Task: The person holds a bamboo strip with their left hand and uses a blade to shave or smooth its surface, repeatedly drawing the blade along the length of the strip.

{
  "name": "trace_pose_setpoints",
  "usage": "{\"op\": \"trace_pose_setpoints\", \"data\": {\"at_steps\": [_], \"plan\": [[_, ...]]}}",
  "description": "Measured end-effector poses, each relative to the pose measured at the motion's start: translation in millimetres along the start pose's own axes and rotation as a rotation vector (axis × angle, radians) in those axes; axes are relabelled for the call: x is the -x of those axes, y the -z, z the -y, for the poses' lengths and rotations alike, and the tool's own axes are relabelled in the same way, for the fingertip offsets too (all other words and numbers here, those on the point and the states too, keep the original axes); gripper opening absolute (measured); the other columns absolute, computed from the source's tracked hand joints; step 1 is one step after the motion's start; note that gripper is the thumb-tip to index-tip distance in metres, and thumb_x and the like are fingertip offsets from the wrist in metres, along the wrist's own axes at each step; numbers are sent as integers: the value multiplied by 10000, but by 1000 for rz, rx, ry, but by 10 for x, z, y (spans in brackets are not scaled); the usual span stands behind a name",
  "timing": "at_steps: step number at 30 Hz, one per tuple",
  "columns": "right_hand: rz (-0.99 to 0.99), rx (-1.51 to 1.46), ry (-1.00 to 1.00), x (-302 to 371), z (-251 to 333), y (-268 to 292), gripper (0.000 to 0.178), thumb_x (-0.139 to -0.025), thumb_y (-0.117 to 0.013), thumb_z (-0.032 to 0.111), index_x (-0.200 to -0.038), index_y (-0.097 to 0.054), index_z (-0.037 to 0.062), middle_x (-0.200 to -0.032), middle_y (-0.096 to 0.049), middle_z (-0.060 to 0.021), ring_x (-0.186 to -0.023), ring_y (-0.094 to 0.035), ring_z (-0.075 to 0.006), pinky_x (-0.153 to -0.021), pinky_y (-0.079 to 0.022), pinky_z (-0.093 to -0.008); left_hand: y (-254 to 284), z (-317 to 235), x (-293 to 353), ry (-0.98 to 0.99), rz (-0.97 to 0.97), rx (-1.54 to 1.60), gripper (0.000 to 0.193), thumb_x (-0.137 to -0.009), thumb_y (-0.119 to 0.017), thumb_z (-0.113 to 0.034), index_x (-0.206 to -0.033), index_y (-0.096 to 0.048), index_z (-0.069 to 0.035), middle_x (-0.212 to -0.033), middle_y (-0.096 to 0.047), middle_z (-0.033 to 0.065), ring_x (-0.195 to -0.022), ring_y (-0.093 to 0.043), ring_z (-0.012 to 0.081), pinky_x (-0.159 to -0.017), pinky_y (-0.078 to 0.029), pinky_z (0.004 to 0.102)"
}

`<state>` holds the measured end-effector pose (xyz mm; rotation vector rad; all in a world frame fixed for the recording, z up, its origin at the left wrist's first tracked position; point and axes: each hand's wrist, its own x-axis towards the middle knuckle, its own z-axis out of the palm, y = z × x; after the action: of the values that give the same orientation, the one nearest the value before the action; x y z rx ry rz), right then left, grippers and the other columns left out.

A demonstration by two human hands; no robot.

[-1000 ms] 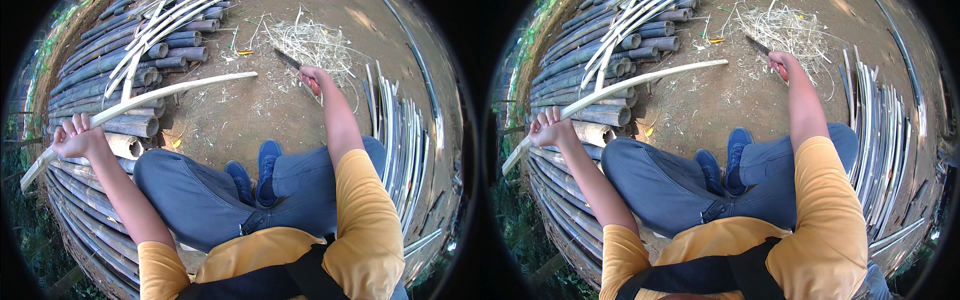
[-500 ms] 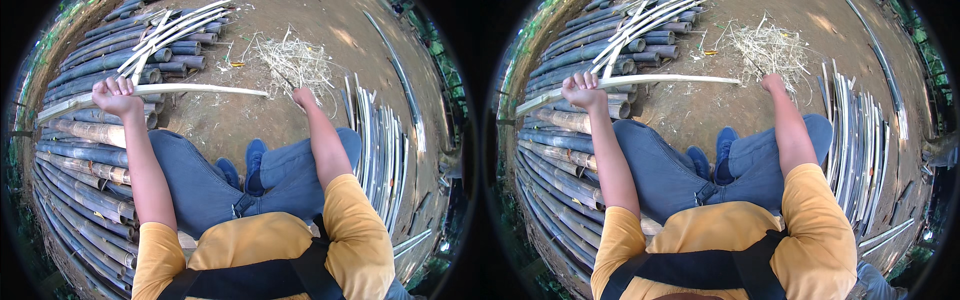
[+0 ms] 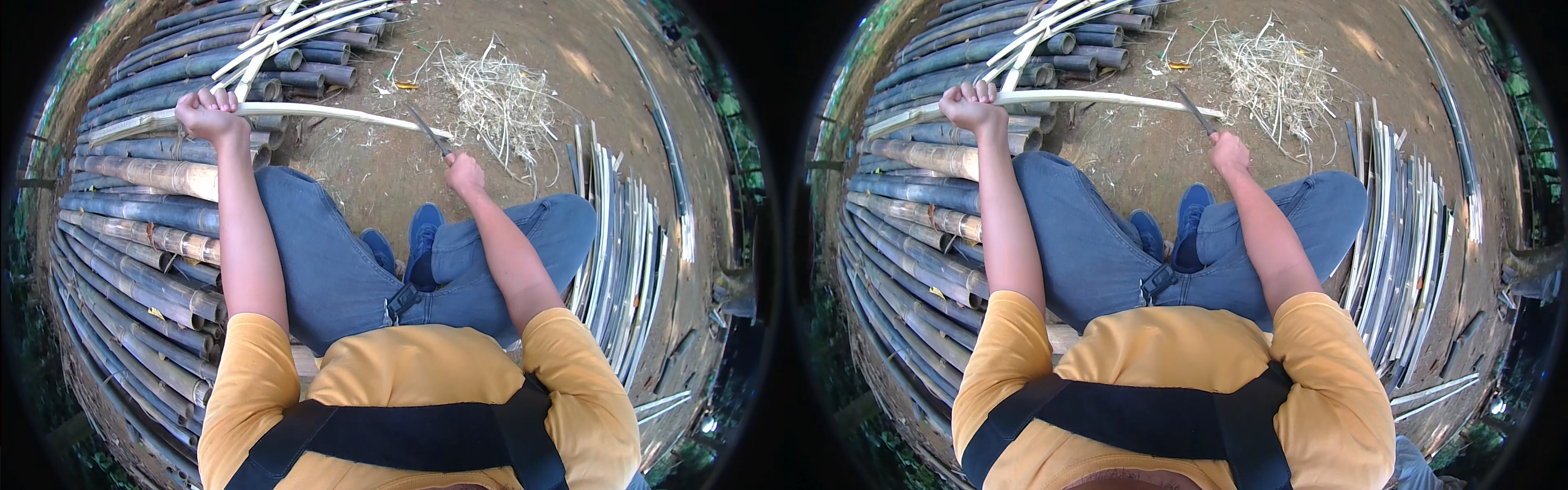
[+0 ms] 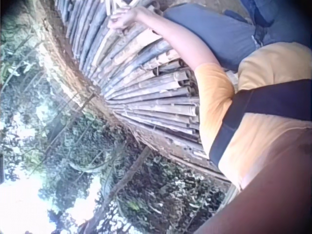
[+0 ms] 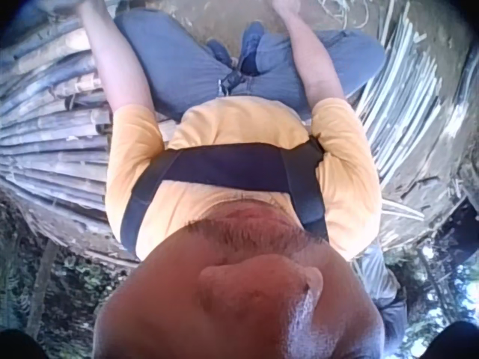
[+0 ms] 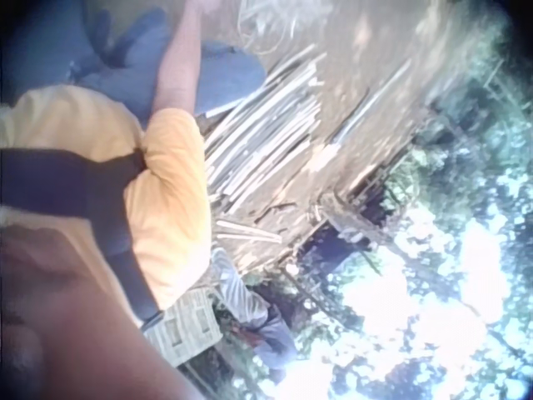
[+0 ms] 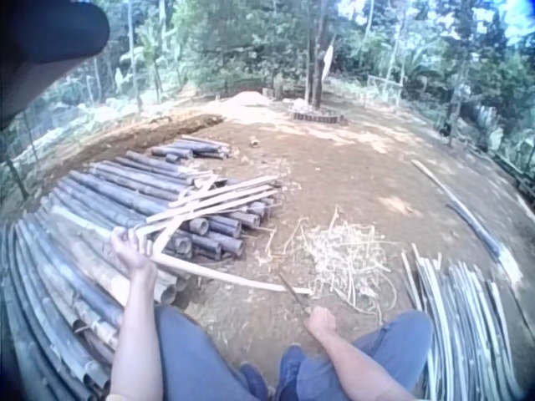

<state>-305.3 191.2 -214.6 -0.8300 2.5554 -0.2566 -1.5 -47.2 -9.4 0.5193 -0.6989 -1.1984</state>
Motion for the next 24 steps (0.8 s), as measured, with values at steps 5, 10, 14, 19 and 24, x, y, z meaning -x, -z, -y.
{"op": "trace_pose_setpoints", "data": {"at_steps": [5, 10, 14, 19, 24], "plan": [[-53, -42, 30, 65, -129, -408, 369, -976, -519, 342, -1142, -647, 39, -1046, -685, -228, -1051, -648, -391, -894, -509, -499, 18, 48, -14, -31, -89, -27, 248, -857, -362, -228, -650, -259, -140, -498, -258, 2, -394, -242, 125, -383, -225, 293], [-60, -151, -26, -75, -297, -414, 224, -950, -548, 235, -994, -644, 37, -1004, -689, -201, -934, -682, -341, -788, -551, -447, -28, 2, 66, -33, -95, -63, 260, -848, -383, -241, -649, -234, -164, -517, -263, -5, -413, -235, 127, -397, -222, 290], [488, -874, -84, -196, -150, -335, 88, -871, -544, 36, -793, -536, 76, -663, -588, -59, -508, -577, -166, -476, -490, -337, -30, 14, 32, -45, -50, -36, 253, -845, -383, -240, -648, -242, -168, -511, -275, -8, -402, -230, 125, -389, -221, 286], [1158, -1629, -272, -102, -32, -118, 178, -846, -516, -24, -769, -432, 113, -556, -386, 97, -393, -348, 3, -384, -353, -203, -75, 11, 72, -32, 46, 0, 279, -833, -392, -256, -614, -243, -170, -493, -266, -10, -388, -231, 125, -379, -215, 283], [1304, -2023, -476, 552, 12, -408, 210, -861, -498, 4, -698, -420, 111, -523, -377, 97, -394, -360, -15, -423, -372, -207, 115, -21, 21, -47, 42, -13, 309, -833, -394, -273, -593, -231, -168, -488, -263, -8, -392, -241, 128, -385, -217, 288]]}}
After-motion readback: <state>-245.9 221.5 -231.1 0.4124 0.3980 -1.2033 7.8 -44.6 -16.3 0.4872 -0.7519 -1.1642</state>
